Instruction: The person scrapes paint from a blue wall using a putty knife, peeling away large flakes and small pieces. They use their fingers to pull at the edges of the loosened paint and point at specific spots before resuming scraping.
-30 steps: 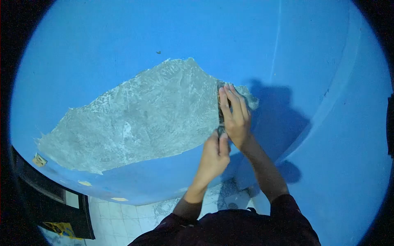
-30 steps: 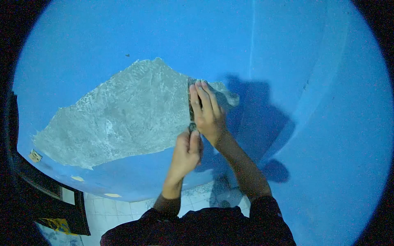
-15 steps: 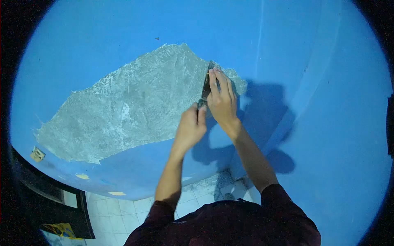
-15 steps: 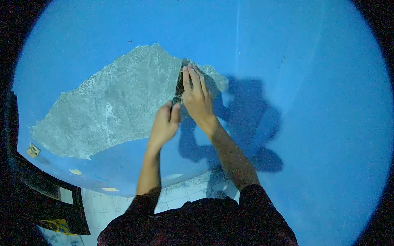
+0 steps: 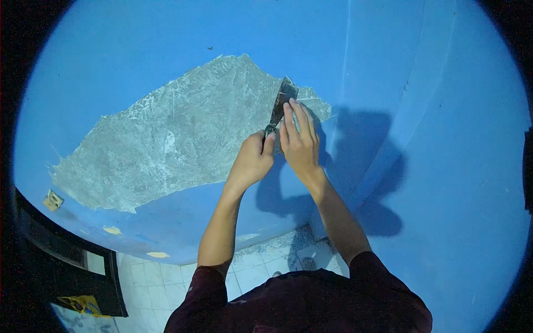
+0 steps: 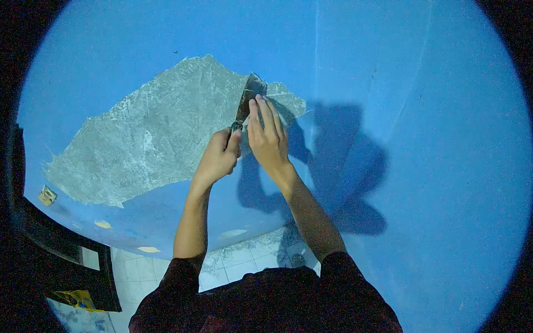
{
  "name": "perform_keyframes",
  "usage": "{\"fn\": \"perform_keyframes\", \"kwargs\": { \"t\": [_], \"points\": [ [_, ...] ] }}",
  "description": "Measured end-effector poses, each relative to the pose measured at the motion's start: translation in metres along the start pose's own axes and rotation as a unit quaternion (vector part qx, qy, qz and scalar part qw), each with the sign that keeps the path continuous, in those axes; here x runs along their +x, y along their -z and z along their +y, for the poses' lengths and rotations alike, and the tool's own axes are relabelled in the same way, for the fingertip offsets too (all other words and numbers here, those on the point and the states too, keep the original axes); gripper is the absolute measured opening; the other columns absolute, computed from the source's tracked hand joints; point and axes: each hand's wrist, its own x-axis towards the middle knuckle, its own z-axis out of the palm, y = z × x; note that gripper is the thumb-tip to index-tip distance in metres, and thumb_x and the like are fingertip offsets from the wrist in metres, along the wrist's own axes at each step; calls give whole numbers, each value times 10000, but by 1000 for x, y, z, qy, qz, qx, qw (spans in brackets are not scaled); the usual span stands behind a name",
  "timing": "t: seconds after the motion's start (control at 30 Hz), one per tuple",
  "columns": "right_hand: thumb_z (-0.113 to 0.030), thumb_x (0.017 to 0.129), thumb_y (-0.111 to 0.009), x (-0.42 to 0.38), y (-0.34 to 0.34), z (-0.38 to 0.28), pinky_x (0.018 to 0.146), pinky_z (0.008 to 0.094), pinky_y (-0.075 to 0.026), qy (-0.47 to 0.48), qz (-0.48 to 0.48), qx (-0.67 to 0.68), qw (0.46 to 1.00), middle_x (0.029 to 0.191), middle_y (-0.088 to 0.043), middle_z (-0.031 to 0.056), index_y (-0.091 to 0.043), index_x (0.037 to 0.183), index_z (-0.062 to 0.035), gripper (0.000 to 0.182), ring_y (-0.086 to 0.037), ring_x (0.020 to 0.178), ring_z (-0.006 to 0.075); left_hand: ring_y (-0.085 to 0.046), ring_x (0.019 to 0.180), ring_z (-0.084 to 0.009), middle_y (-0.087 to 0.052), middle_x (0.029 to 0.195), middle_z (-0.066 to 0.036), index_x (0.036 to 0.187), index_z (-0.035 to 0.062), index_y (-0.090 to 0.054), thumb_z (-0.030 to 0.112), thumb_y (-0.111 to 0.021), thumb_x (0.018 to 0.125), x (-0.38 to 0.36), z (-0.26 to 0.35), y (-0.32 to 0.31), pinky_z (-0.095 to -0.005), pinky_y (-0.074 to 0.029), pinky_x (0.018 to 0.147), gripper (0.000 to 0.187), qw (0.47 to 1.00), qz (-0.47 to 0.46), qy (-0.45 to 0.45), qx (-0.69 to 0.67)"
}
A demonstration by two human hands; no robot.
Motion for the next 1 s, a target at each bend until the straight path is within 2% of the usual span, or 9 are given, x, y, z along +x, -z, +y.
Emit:
{"fn": "perform_keyframes", "kwargs": {
  "t": [0.07,0.3,0.37,0.4,0.47,0.7,0.9,0.93,1.0],
  "points": [
    [-48,872,-659,-3,0,5,1014,425,-495,-9,13,-10,1000,1334,-563,184,-550,1321,18,467,-559,1230,349,-621,642,-392,-599,682,-287,843,-93,-595,226,-517,996,-2,10,8,-480,-445,622,362,999,-3,10,34],
    [-42,867,-668,-11,0,2,1009,427,-497,-5,-3,11,1000,1318,-568,191,-551,1312,28,465,-567,1214,355,-567,555,-258,-565,612,-200,836,-87,-591,237,-521,1004,-2,15,10,-442,-442,572,371,1000,-7,12,12],
    [-32,864,-663,-15,-2,1,1007,431,-498,-7,-14,25,1000,1326,-559,197,-544,1315,37,471,-568,1209,359,-461,430,-102,-499,582,-16,775,16,-526,300,-485,1052,-4,18,15,-289,-356,378,398,998,-34,31,-38],
    [-32,864,-663,-16,-1,0,1007,431,-498,-6,-15,26,1000,1326,-559,197,-544,1315,37,471,-568,1209,359,-461,430,-102,-499,582,-16,775,16,-526,300,-485,1052,-5,23,18,-289,-356,378,398,998,-32,32,-38],
    [-21,862,-657,-17,0,-1,1006,433,-500,-22,-20,51,998,1334,-548,202,-541,1316,43,473,-567,1207,363,-437,416,-91,-481,570,-7,762,32,-521,297,-486,1053,-4,35,25,-278,-329,366,395,990,-75,92,-80],
    [-6,854,-649,-16,9,6,1025,436,-487,-18,-5,39,999,1331,-543,206,-535,1325,43,487,-548,1225,367,-402,400,-84,-448,557,13,758,46,-516,295,-484,1054,2,32,19,-277,-304,356,389,985,-117,64,-111],
    [-3,832,-652,-11,8,15,1047,429,-475,-8,-12,2,1000,1360,-539,190,-532,1340,34,524,-530,1262,357,-412,414,-85,-458,595,8,821,48,-504,295,-473,1058,-19,18,-16,-279,-329,354,344,984,-50,84,-149],
    [-6,833,-638,-8,8,16,1050,425,-473,6,-20,3,1000,1367,-538,183,-529,1346,31,525,-527,1268,353,-478,416,-113,-519,615,-38,853,-5,-547,274,-465,1055,-21,18,-20,-291,-387,365,354,979,-44,95,-174],
    [-29,847,-593,-1,9,19,1046,406,-478,35,-32,-29,998,1359,-545,170,-525,1351,27,512,-528,1273,335,-473,415,-110,-515,615,-36,857,-2,-538,269,-461,1058,-24,23,-29,-287,-381,359,347,975,-39,108,-193]
  ]
}}
